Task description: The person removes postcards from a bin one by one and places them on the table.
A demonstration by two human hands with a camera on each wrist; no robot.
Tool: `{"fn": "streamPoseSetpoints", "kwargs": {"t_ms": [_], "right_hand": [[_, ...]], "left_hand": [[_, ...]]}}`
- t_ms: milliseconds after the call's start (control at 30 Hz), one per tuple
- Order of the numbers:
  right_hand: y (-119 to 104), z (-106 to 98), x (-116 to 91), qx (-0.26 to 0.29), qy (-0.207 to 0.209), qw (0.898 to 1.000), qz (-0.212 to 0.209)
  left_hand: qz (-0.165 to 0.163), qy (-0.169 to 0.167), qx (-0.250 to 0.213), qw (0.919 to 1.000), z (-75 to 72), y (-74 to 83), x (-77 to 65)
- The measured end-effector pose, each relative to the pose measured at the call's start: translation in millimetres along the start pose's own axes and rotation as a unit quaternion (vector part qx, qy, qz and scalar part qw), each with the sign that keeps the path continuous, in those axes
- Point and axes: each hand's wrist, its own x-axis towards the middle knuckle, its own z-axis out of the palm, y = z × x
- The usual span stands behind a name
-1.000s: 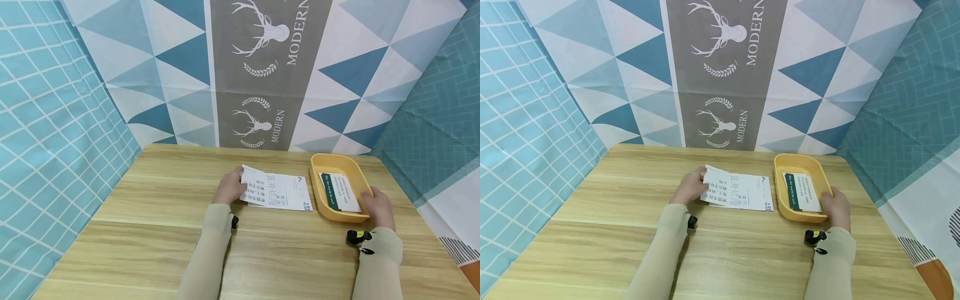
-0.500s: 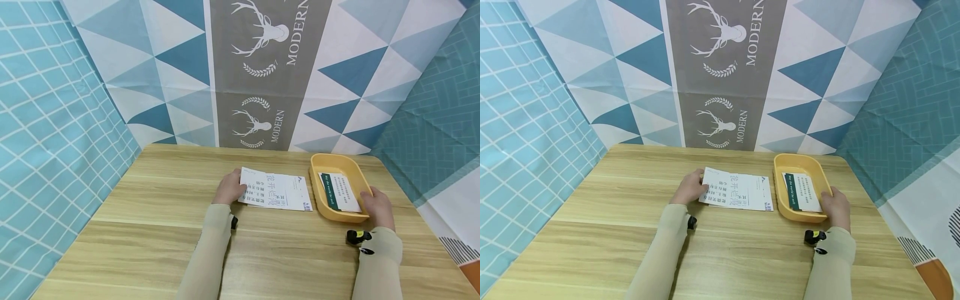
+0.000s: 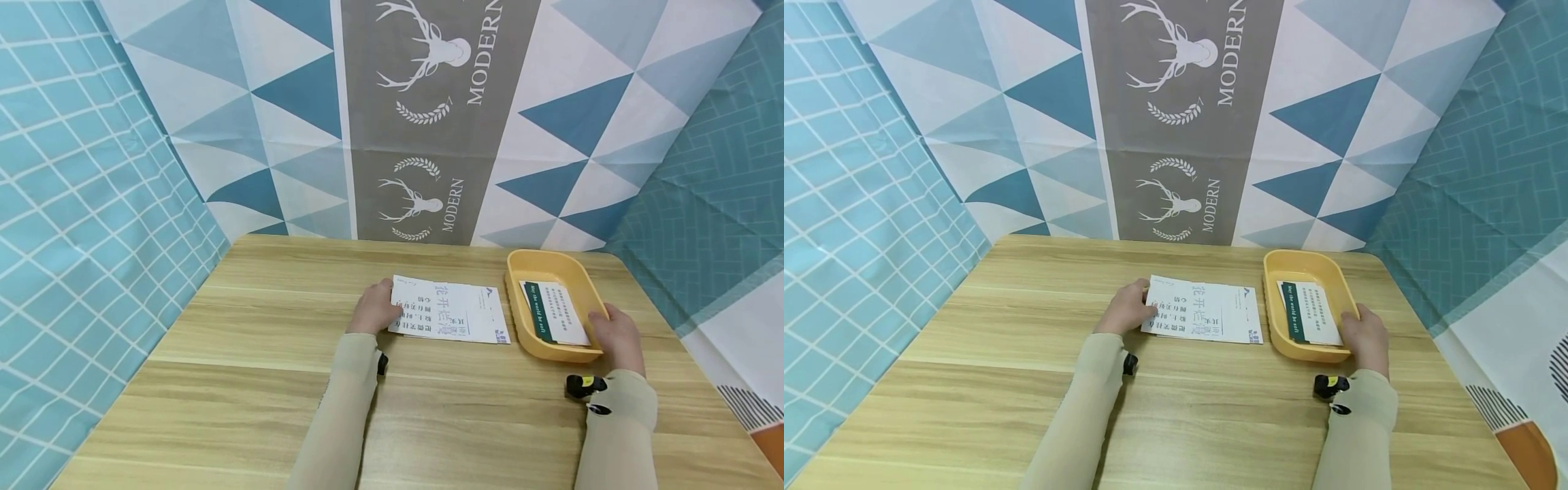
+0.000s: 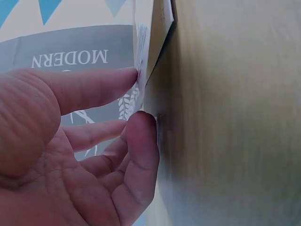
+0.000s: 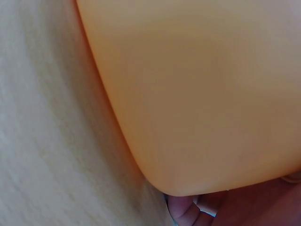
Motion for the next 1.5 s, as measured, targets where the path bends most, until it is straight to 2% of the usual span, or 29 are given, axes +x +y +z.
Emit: {"fn": "streamPoseSetpoints", "kwargs": {"t_ms": [333, 667, 1000, 1500], "right_hand": [[1, 0, 1, -0.002, -0.001, 1.0, -0.004], [-1, -1, -1, -0.006, -0.001, 1.0, -0.007], [-2, -2, -2, -0.007, -0.003, 1.0, -0.006], [-2, -1, -2, -0.005, 0.001, 1.0, -0.008]], "left_hand": [[-0.004, -0.002, 0.016, 0.9999, 3.0, -1.5, 1.3], [-0.027, 0.001, 0.039, 0.9989, 7.9, 1.4, 2.0], [-0.027, 0.01, 0.078, 0.9965, 10.9, 3.3, 2.3], [-0.039, 0.012, 0.102, 0.9939, 13.1, 7.3, 2.0]]}}
